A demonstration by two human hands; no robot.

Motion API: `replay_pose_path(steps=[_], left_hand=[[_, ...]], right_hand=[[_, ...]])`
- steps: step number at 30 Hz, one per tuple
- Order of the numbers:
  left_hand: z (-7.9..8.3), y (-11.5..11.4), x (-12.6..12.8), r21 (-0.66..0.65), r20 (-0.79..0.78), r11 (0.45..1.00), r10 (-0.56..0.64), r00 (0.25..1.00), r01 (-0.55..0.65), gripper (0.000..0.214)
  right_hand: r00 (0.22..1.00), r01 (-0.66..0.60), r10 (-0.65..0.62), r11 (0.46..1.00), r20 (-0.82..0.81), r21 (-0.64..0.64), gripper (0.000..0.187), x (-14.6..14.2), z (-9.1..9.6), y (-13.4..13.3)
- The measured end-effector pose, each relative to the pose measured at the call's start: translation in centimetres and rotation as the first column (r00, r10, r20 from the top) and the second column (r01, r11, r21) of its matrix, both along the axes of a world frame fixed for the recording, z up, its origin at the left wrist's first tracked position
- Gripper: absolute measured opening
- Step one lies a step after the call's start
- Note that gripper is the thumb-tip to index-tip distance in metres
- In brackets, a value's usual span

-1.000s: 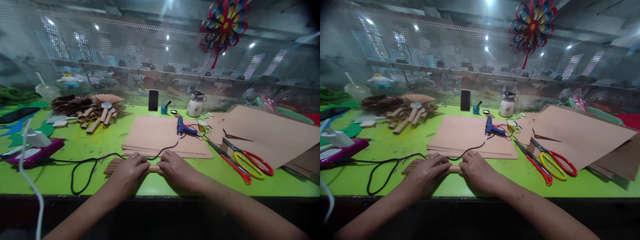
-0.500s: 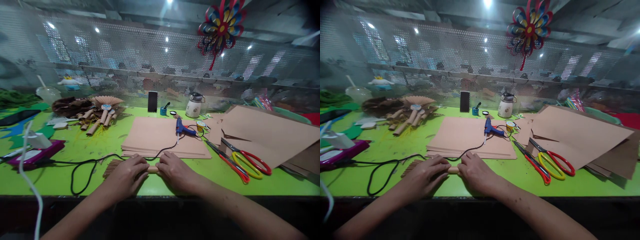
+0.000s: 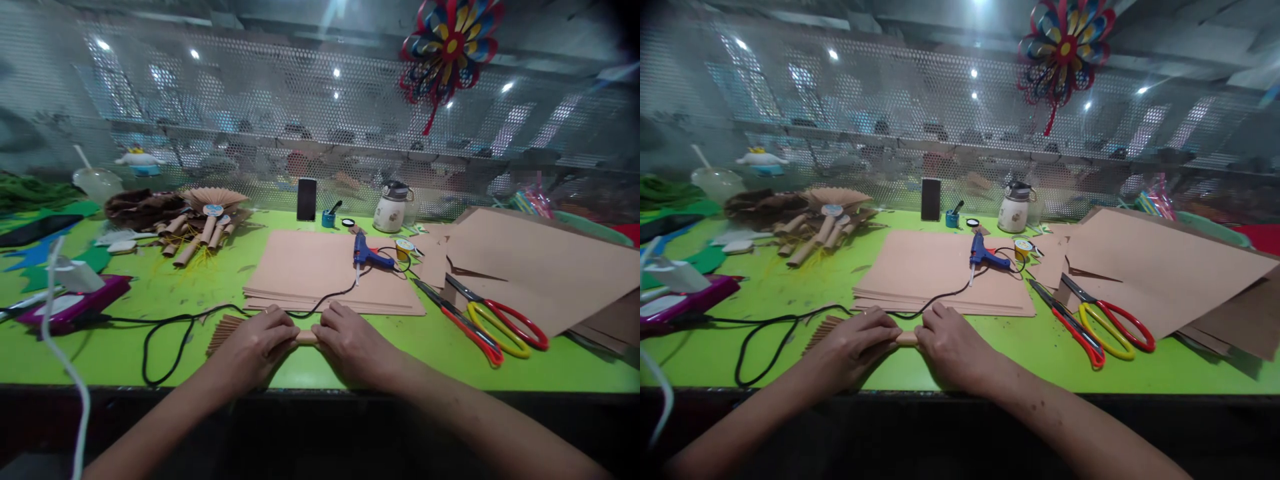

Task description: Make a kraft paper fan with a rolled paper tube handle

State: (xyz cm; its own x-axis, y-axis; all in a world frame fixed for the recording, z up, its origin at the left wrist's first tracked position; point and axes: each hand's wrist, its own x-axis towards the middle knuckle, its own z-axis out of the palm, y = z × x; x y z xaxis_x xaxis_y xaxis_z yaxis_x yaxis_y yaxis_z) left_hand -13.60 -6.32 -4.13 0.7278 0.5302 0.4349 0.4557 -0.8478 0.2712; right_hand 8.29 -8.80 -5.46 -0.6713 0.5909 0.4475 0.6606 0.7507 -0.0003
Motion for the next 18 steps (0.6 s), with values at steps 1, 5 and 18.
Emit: replay_pose_path(steps=[1,5,18], left_hand=[[-0.02,-0.02,-0.04,-0.008,0.0,1.0,-0.002,1.0,0.002,0.019],[0.05,-0.25,-0.16,-0.037,-0.011,0.999,0.0,1.0,0.0,0.019],[0.44,-0.51,-0.18,-0.082,-0.014,0.996,0.032,0.999,-0.033,0.021]], right_hand=[[1.0,-0.002,0.002,1.0,-0.003,-0.001,0.011,0.02,0.03,-0.02],[1.0,-0.005,0.005,1.0,-0.001,-0.013,0.011,0.03,0.21,-0.1],[0.996,0.004,-0.014,0.994,-0.091,-0.107,0.019,-0.04,0.3,-0.37]])
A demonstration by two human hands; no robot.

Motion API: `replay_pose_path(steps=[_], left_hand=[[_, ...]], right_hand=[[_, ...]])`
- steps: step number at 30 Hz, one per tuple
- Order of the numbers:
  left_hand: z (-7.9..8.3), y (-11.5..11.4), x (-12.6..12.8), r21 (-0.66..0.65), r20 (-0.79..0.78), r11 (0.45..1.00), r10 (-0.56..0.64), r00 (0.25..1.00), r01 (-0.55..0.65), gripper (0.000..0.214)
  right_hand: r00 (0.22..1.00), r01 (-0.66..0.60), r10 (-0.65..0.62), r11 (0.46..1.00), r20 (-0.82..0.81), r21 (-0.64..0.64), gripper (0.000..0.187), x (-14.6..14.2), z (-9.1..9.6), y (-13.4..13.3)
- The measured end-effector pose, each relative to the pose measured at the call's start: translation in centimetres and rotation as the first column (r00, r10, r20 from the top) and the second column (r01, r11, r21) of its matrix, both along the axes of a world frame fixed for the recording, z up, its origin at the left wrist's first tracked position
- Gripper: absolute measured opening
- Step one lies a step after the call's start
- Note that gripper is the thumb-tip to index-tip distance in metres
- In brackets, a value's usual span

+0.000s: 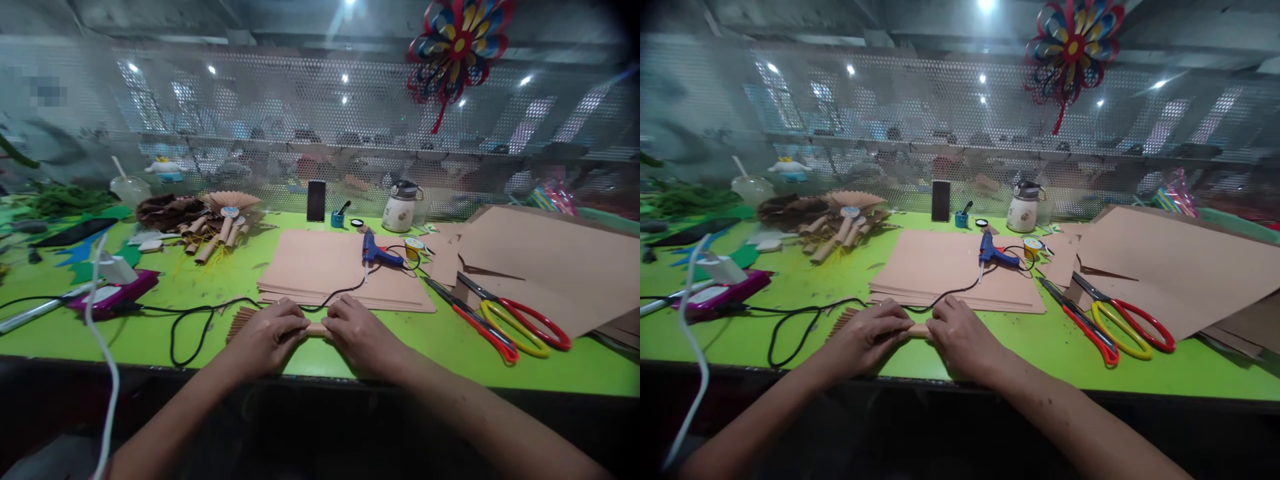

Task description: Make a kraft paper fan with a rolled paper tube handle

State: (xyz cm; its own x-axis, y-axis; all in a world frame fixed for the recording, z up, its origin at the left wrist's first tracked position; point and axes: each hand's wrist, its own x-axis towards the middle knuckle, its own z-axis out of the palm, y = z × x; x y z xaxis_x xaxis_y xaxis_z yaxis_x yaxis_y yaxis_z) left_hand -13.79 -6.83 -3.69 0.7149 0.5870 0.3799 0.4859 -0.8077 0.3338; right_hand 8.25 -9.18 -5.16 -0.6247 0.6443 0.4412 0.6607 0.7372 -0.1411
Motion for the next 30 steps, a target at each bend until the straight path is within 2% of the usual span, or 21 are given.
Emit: replay_pose_path(steps=[9,14,19,30], left_hand=[[-0.36,0.33,-0.09,-0.021,0.021,1.0,0.01,1.0,-0.009,0.02],[-0.39,0.23,-0.15,-0.036,0.003,0.999,0.026,1.0,-0.026,0.02],[-0.17,0.16,-0.07,-0.055,-0.01,0.997,0.055,0.998,-0.055,0.019],[0.06,-0.04,-0.08,-0.078,-0.009,0.994,0.076,0.997,-0.077,0.022]], right_hand=[[0.999,-0.011,0.01,0.999,-0.037,-0.043,0.018,0.19,-0.06,-0.29],[0.995,-0.004,0.001,1.0,-0.096,-0.026,0.011,0.18,-0.45,-0.22],[0.991,-0.018,0.015,1.0,-0.136,-0.02,0.013,0.16,-0.74,0.04],[0.974,-0.018,-0.004,0.995,-0.228,-0.095,0.013,0.19,-0.8,0.09]])
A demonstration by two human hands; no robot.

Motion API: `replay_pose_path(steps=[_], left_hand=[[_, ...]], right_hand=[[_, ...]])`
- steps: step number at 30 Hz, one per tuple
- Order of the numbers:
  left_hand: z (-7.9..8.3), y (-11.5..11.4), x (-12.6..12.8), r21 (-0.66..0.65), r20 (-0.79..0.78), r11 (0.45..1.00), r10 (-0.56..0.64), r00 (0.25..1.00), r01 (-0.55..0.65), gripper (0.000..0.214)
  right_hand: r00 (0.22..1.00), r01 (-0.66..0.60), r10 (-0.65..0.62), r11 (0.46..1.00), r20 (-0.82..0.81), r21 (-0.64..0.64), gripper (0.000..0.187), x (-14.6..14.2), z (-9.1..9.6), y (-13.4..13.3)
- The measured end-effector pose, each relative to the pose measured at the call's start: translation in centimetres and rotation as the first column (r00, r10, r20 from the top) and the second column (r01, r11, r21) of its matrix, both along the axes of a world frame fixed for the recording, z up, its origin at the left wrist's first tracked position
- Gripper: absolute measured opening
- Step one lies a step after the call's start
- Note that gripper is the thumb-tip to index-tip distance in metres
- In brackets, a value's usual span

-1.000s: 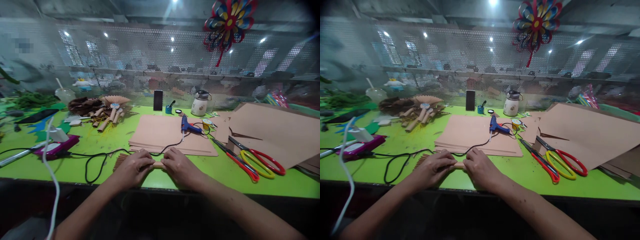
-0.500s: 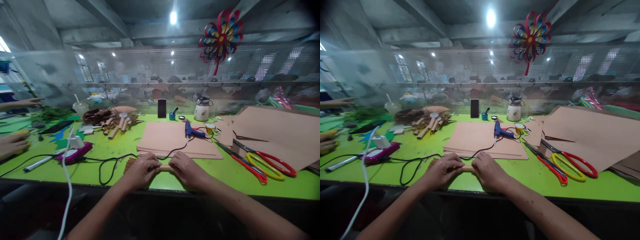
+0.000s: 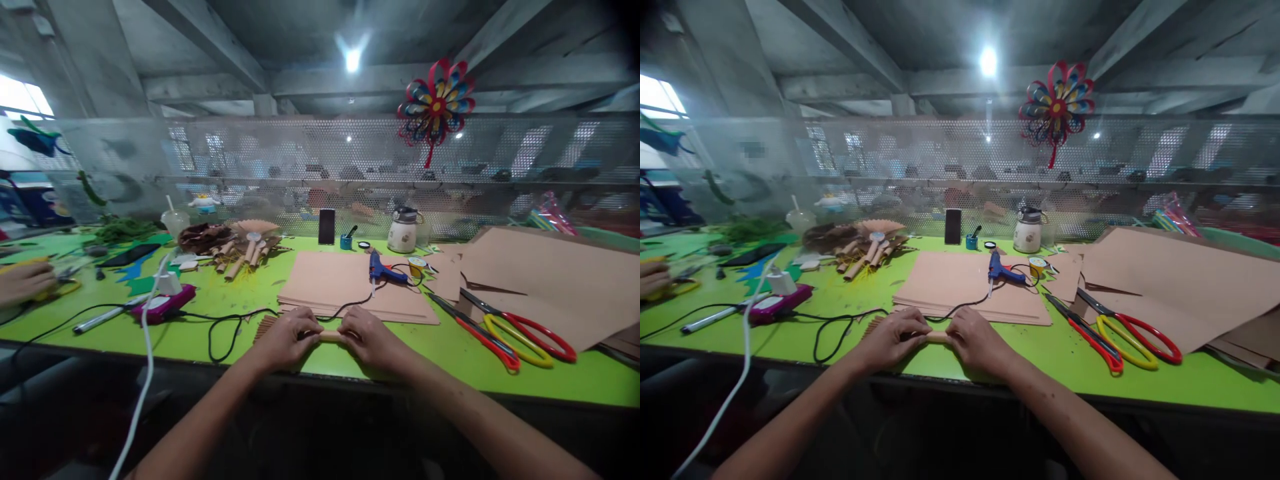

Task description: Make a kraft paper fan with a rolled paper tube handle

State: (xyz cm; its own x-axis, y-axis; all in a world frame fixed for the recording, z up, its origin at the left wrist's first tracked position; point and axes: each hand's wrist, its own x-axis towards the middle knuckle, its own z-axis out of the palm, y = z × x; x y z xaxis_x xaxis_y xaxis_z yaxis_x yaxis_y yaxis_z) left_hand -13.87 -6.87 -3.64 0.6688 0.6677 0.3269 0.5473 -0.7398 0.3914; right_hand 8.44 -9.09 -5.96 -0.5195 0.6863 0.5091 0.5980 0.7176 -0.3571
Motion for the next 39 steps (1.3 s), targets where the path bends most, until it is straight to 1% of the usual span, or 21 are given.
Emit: replay_pose_path(steps=[5,10,15,20,25,29,39], left_hand=[[-0.34,0.13,-0.09,0.02,0.0,1.0,-0.016,1.0,0.016,0.022],[-0.71,0.29,-0.18,0.051,0.002,0.999,-0.02,1.0,0.02,0.021],[-0.92,0.34,-0.32,0.068,0.003,0.997,-0.029,1.0,0.029,0.02],[-0.9,0.29,-0.2,0.098,-0.007,0.995,-0.029,1.0,0.03,0.022],[-0.8,0.43,-0.09,0.091,0.003,0.994,-0.052,0.999,0.052,0.022],[-0.77,0.62,-0.15,0.085,0.001,0.995,-0.048,0.999,0.048,0.021],[-0.72,0.82,-0.21,0.094,-0.013,0.994,-0.063,0.998,0.064,0.021]], right_hand=[[1.0,0.006,-0.006,1.0,0.007,0.007,0.013,-0.08,-0.15,0.14],[1.0,-0.022,0.022,0.999,0.016,0.031,0.013,-0.06,-0.27,0.31],[0.999,-0.046,0.046,0.999,0.018,0.024,0.013,-0.03,-0.34,0.35],[0.999,-0.037,0.036,0.999,0.017,0.018,0.014,0.04,-0.28,0.13],[0.999,-0.031,0.03,0.999,0.023,0.019,0.012,0.21,-0.19,0.17],[0.998,-0.026,0.025,1.0,0.05,0.014,0.01,0.31,-0.02,0.3],[0.997,-0.036,0.031,0.997,0.074,0.064,0.014,0.46,-0.15,0.46]])
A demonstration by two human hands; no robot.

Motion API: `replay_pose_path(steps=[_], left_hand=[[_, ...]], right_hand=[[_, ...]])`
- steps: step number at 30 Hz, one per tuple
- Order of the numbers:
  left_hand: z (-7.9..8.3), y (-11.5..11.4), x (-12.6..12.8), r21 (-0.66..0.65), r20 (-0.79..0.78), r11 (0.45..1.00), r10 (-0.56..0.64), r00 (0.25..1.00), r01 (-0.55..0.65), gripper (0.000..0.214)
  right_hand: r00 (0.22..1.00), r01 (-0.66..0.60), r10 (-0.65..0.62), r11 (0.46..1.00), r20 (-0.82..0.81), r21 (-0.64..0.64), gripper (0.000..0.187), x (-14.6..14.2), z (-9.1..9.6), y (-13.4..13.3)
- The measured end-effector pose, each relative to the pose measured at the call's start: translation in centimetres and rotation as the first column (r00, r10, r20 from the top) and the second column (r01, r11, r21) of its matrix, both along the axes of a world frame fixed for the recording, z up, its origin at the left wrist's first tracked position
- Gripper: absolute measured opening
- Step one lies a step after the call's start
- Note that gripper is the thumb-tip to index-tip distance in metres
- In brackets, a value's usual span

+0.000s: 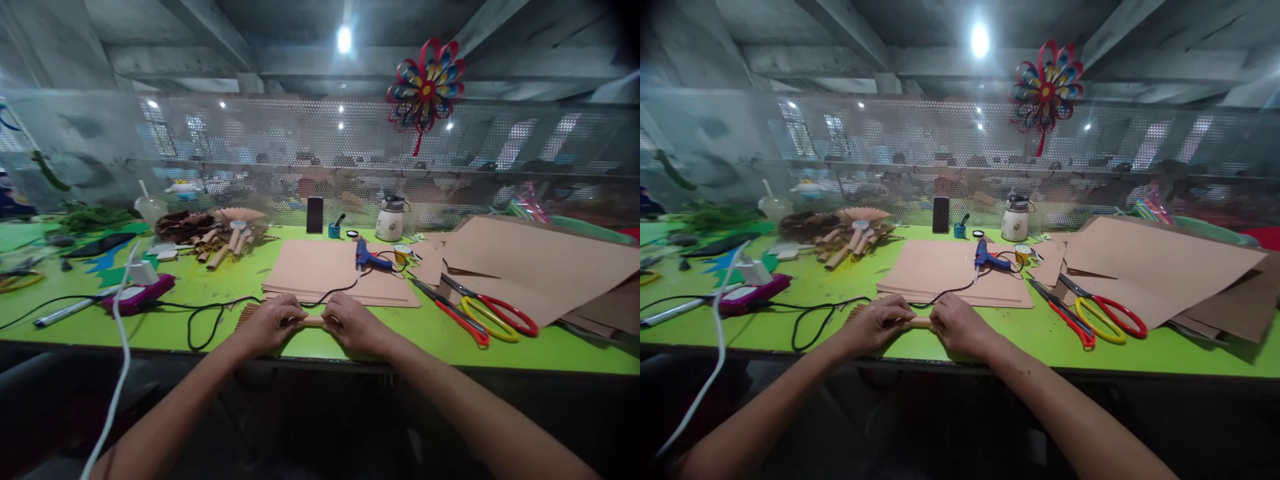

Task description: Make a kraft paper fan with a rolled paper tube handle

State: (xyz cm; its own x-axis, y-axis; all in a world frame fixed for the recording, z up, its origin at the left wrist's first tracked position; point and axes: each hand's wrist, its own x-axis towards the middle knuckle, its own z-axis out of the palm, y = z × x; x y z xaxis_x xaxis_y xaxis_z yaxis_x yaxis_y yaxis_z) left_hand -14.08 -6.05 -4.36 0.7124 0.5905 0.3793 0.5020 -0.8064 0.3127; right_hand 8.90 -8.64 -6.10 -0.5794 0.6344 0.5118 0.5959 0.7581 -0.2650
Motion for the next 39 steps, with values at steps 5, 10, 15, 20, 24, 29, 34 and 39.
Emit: replay_pose_path(steps=[5,10,15,20,24,29,34,39], left_hand=[[0.0,0.0,0.0,0.018,-0.011,1.0,-0.003,1.0,0.003,0.023],[0.1,0.0,0.0,0.015,-0.024,1.0,0.002,1.0,-0.002,0.023],[0.3,-0.1,0.1,0.006,-0.035,1.0,0.01,0.999,-0.01,0.022],[0.1,0.0,0.0,-0.002,-0.015,1.0,0.007,1.0,-0.007,0.023],[0.2,0.0,0.1,-0.014,-0.019,1.0,0.009,1.0,-0.009,0.022],[1.3,-0.3,0.5,-0.014,-0.055,0.999,0.034,0.998,-0.035,0.024],[2.4,-0.6,0.6,-0.019,-0.093,0.997,0.069,0.993,-0.071,0.023],[2.8,-0.2,0.0,-0.001,-0.002,0.988,0.153,0.988,-0.153,0.031]], right_hand=[[1.0,-0.001,0.001,1.0,0.009,0.014,0.012,0.0,-0.1,0.1],[1.0,0.02,-0.02,1.0,0.002,-0.009,0.004,0.2,0.4,-0.2],[0.998,0.054,-0.053,0.998,0.03,-0.033,0.009,0.8,0.9,-0.3],[0.994,0.051,-0.049,0.999,0.102,-0.015,0.015,0.6,0.8,-0.2],[0.991,0.055,-0.056,0.998,0.122,0.013,0.017,0.4,0.6,-0.2],[0.987,0.073,-0.077,0.997,0.139,0.034,0.017,0.4,0.7,-0.3],[0.985,0.074,-0.077,0.997,0.152,0.024,0.017,0.4,0.7,-0.2],[0.988,0.068,-0.068,0.998,0.138,0.011,0.016,0.6,0.6,0.1]])
